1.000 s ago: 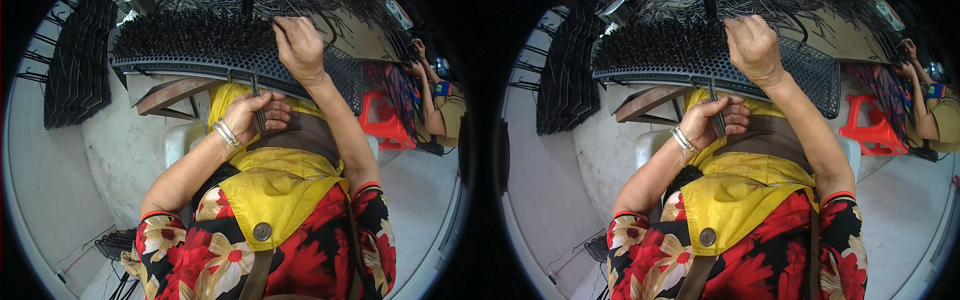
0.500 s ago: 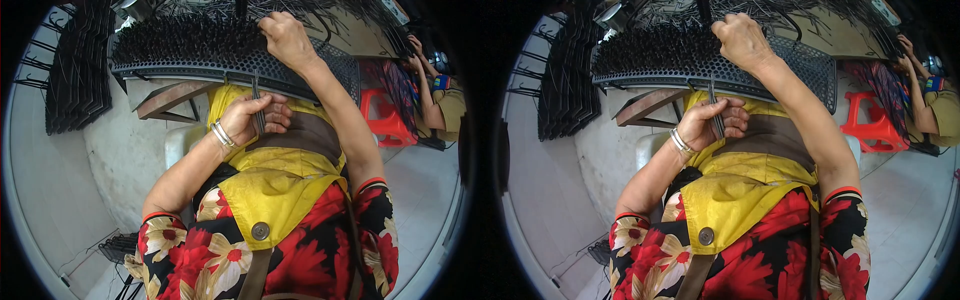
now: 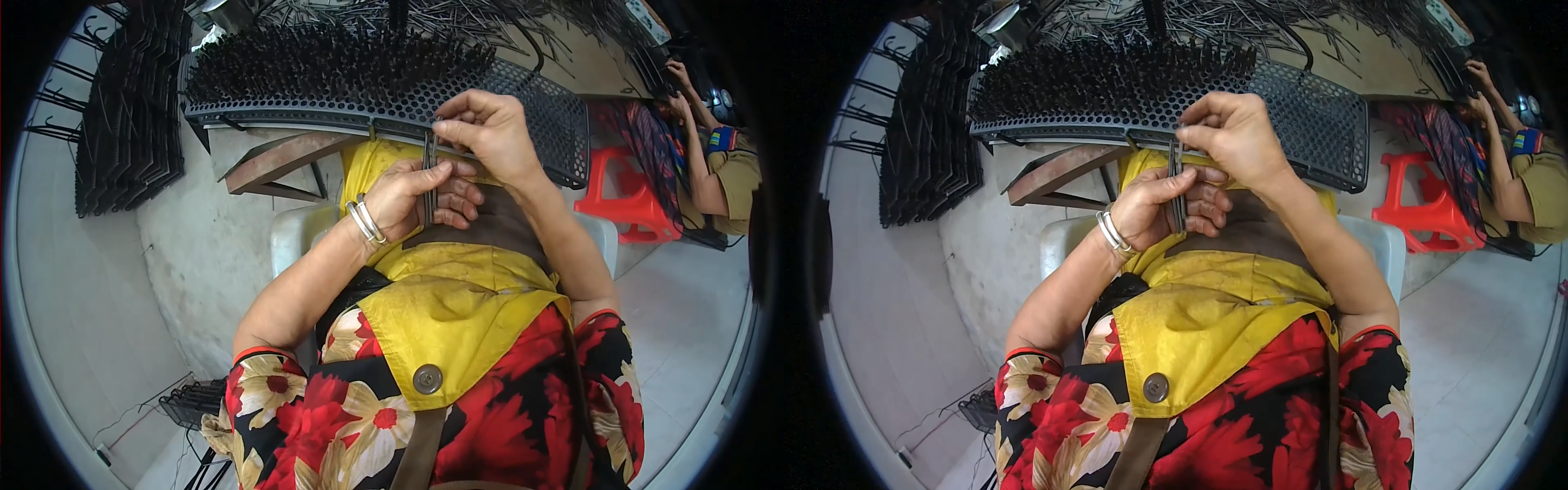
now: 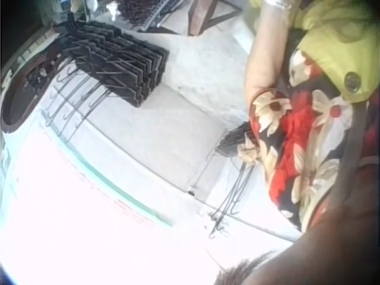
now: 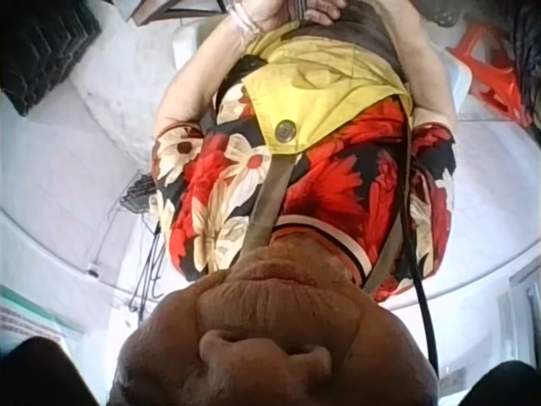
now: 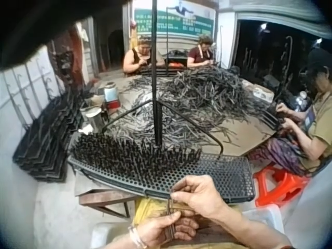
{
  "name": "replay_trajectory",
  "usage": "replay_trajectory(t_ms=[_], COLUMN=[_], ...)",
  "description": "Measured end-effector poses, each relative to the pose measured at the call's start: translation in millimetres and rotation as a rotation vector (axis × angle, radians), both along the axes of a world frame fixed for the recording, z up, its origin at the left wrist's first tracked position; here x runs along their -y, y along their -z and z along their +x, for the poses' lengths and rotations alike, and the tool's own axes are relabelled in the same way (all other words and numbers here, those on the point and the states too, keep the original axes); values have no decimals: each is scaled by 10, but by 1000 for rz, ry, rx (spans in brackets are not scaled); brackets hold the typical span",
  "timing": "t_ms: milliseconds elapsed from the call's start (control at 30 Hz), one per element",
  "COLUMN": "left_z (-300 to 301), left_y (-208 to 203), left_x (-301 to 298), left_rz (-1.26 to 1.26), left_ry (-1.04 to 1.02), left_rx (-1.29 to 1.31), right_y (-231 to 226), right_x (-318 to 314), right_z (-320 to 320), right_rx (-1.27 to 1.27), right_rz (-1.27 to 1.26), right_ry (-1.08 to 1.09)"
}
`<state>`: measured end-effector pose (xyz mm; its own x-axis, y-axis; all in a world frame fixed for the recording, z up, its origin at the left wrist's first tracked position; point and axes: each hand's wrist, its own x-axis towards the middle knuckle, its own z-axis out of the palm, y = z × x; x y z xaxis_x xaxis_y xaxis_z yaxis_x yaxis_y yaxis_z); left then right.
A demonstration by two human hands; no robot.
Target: Inserting long black bristles into a perforated plastic base to assemble a brush or mat.
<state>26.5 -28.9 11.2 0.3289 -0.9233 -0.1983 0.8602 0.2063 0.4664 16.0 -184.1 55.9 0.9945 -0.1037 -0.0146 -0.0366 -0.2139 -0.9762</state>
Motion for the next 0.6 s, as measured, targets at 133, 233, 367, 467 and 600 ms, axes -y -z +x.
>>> replay_trajectory(t_ms=[133, 233, 367, 467, 600], left_z=[15, 10, 13, 11, 5], left_y=[-26, -1, 21, 39, 28], left_x=[3, 13, 20, 13, 8], left_rz=[-27, -5, -9, -25, -26], left_ry=[-44, -94, -73, -64, -59], left_rx=[-34, -62, -63, -57, -65], right_y=[-15, 0, 58, 113, 201], right_x=[201, 322, 288, 242, 246], right_z=[93, 248, 393, 432, 477], right_rx=[212, 483, 638, 764, 931], right_rz=[36, -158, -257, -494, -781], right_ry=[240, 410, 515, 504, 350])
